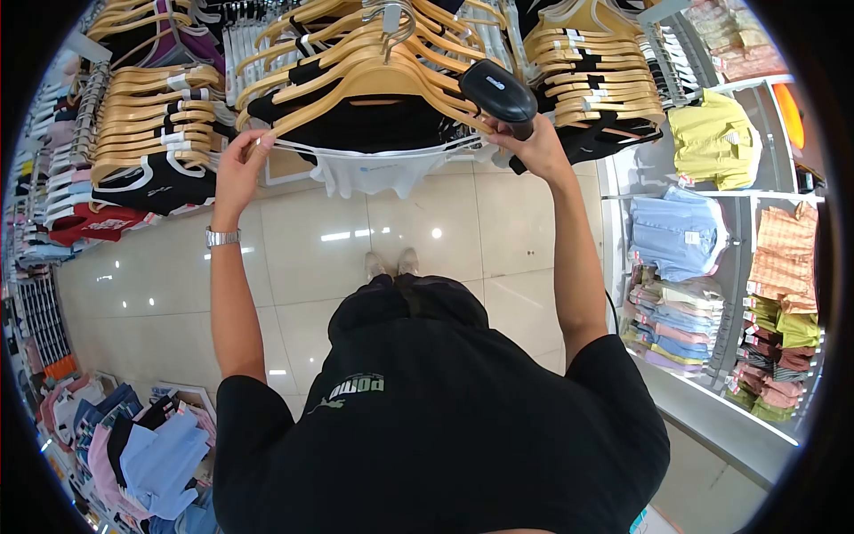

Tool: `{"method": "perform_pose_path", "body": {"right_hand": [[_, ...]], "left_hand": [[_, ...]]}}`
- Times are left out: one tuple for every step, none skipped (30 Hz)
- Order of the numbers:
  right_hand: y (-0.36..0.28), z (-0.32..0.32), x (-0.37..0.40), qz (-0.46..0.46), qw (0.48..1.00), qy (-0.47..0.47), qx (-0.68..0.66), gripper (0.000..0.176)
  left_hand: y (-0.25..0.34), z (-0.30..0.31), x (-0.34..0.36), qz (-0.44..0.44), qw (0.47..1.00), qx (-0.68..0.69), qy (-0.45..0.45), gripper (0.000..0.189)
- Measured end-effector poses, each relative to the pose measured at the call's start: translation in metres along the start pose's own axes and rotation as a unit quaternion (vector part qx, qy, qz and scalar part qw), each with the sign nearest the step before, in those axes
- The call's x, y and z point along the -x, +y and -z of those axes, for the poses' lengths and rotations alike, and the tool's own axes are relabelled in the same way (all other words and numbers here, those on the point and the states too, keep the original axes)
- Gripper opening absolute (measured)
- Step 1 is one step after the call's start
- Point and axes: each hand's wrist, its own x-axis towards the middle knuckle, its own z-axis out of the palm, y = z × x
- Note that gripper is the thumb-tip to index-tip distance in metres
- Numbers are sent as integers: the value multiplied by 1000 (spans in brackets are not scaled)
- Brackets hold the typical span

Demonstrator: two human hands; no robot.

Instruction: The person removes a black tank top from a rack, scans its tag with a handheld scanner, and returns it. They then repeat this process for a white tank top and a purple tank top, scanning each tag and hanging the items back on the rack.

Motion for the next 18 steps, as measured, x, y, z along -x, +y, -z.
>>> {"method": "perform_pose_path", "body": {"right_hand": [[4, 0, 1, 5, 1000, -1, -22, 27], [6, 0, 1, 2, 1000, 1, -10, 23], [7, -1, 1, 4, 1000, 4, -28, 22], [7, -3, 2, 7, 999, 7, -45, 22], [6, -6, 2, 9, 998, 10, -62, 21], [5, -9, 1, 26, 996, 16, -88, 22], [4, -10, 1, 29, 996, 19, -76, 22], [2, -11, 1, 33, 997, 22, -64, 23], [1, -11, 2, 37, 998, 25, -51, 24], [1, -12, 2, 34, 998, 24, -49, 24], [1, -12, 2, 32, 998, 23, -47, 25], [0, -12, 2, 30, 998, 22, -44, 26], [3, -12, 3, 25, 998, 26, -43, 26], [8, -11, 4, 20, 999, 29, -41, 27], [12, -11, 5, 15, 999, 32, -40, 28], [15, -10, 6, 13, 998, 34, -42, 28], [17, -10, 7, 11, 998, 37, -45, 29], [17, -10, 10, 7, 998, 41, -48, 29]], "left_hand": [[3, -1, 1, 0, 1000, -1, 3, 30], [4, -2, 2, 0, 1000, -2, 6, 30], [3, -4, 1, -18, 1000, 15, 17, 30], [0, -7, 0, -35, 998, 33, 29, 29], [-2, -10, 0, -52, 997, 51, 41, 29], [-5, -10, 0, -53, 997, 44, 47, 28], [-8, -9, -1, -54, 996, 38, 54, 28], [-11, -9, -1, -55, 996, 32, 61, 28], [-10, -10, -1, -58, 996, 35, 58, 27], [-9, -9, -2, -61, 996, 38, 56, 26], [-9, -8, -3, -64, 996, 41, 54, 26], [-9, -8, -3, -68, 995, 41, 54, 26], [-10, -8, -3, -73, 995, 41, 55, 27], [-11, -7, -3, -77, 995, 41, 57, 27], [-11, -8, -1, -77, 994, 41, 64, 27], [-11, -8, 1, -78, 993, 41, 73, 28], [-11, -9, 3, -78, 993, 40, 81, 28], [-12, -9, 6, -72, 993, 44, 84, 28]]}}
